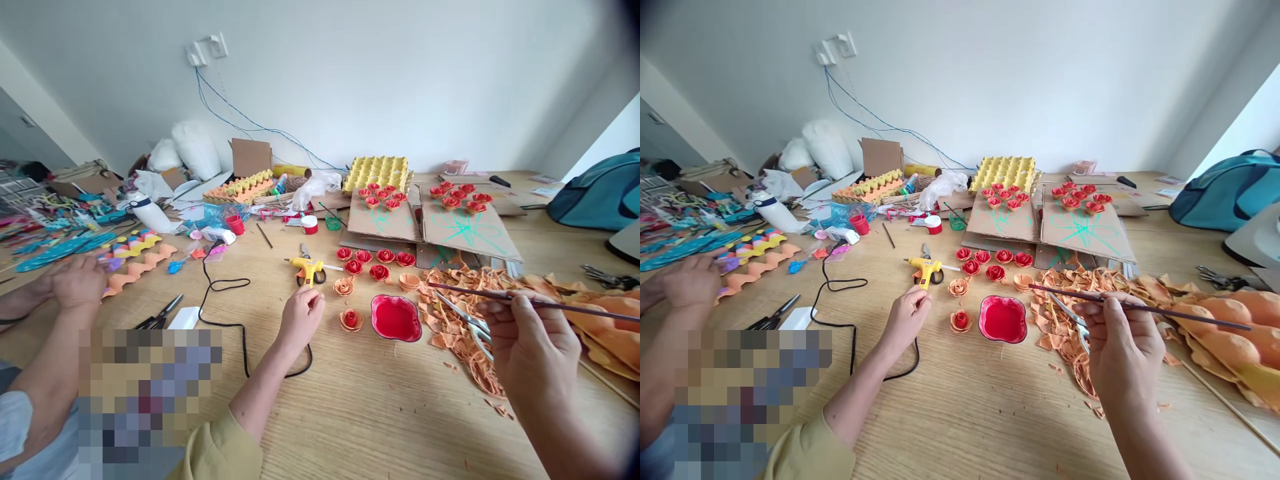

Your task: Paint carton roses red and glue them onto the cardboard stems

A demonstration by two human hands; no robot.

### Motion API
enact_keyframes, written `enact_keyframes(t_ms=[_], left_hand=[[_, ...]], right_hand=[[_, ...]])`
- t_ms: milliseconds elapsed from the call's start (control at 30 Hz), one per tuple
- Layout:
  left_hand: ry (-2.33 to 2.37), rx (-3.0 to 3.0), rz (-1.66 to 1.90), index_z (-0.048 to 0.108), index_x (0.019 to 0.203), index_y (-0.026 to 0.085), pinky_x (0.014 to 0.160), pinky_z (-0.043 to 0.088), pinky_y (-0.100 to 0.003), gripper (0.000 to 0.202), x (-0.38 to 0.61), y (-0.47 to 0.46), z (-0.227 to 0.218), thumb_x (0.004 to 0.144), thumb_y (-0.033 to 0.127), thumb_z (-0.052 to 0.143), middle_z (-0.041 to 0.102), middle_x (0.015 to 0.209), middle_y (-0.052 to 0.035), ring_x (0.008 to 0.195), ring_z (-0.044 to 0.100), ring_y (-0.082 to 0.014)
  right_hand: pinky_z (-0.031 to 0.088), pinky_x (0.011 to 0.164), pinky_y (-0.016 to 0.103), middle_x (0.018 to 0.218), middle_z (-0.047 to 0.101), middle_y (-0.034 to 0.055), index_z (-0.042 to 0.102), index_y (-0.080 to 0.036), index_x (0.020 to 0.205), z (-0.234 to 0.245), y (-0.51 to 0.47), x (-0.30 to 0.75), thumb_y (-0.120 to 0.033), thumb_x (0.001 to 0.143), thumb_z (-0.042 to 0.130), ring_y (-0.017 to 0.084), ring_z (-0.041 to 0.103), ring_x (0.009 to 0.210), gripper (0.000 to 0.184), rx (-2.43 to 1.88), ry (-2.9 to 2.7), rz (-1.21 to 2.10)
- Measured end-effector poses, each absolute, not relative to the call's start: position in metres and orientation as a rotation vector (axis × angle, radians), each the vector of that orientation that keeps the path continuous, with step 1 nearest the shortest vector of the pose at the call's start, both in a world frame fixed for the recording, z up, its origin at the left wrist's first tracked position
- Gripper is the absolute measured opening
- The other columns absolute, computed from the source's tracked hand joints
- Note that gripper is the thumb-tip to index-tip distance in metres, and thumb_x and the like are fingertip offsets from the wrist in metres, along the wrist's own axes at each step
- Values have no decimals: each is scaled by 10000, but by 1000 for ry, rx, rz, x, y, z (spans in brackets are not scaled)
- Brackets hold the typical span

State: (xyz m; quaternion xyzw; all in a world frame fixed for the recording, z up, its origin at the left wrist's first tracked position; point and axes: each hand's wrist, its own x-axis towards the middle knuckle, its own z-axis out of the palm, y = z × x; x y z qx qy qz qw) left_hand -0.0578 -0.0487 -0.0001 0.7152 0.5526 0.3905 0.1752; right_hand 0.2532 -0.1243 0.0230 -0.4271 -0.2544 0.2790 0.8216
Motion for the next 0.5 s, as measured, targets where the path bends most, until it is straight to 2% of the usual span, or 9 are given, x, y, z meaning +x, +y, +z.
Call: enact_keyframes(t_ms=[100, 200, 267, 433, 500], left_hand=[[1609, 2033, 1108, 626, 718, 207, 729, 445, -280, 152, -64, -44, -4, 824, 106, 581, 555, 802, -1, 724, 549, -159], [1632, 2024, 1023, 743, 868, 224, 694, 455, -276, 191, -66, -42, -7, 857, 119, 584, 643, 887, -16, 679, 567, -143], [1623, 2017, 996, 759, 834, 224, 635, 436, -265, 189, -66, -42, -10, 889, 164, 589, 651, 827, -4, 611, 539, -128], [1633, 2023, 1040, 681, 676, 198, 611, 428, -251, 162, -63, -42, -14, 838, 207, 679, 587, 712, 20, 597, 521, -122], [1629, 2036, 1051, 681, 700, 200, 648, 456, -253, 135, -62, -43, -13, 832, 179, 663, 592, 768, 13, 614, 526, -119]], right_hand=[[578, 686, 222, 729, 741, 19, 681, -188, 866, 24, -125, 252, -287, 744, 853, 117, 709, 623, 232, -912, -543, 614], [573, 743, 223, 741, 734, 13, 672, -186, 858, 26, -126, 249, -295, 732, 860, 108, 705, 656, 251, -910, -553, 614], [561, 740, 214, 718, 715, 0, 668, -186, 839, 28, -127, 247, -309, 732, 862, 97, 683, 652, 253, -912, -566, 606], [529, 699, 210, 677, 679, -11, 675, -188, 834, 28, -130, 244, -340, 753, 856, 92, 634, 641, 250, -934, -611, 630], [518, 659, 210, 662, 671, -21, 684, -198, 848, 27, -131, 244, -345, 772, 845, 95, 619, 621, 231, -947, -629, 645]])
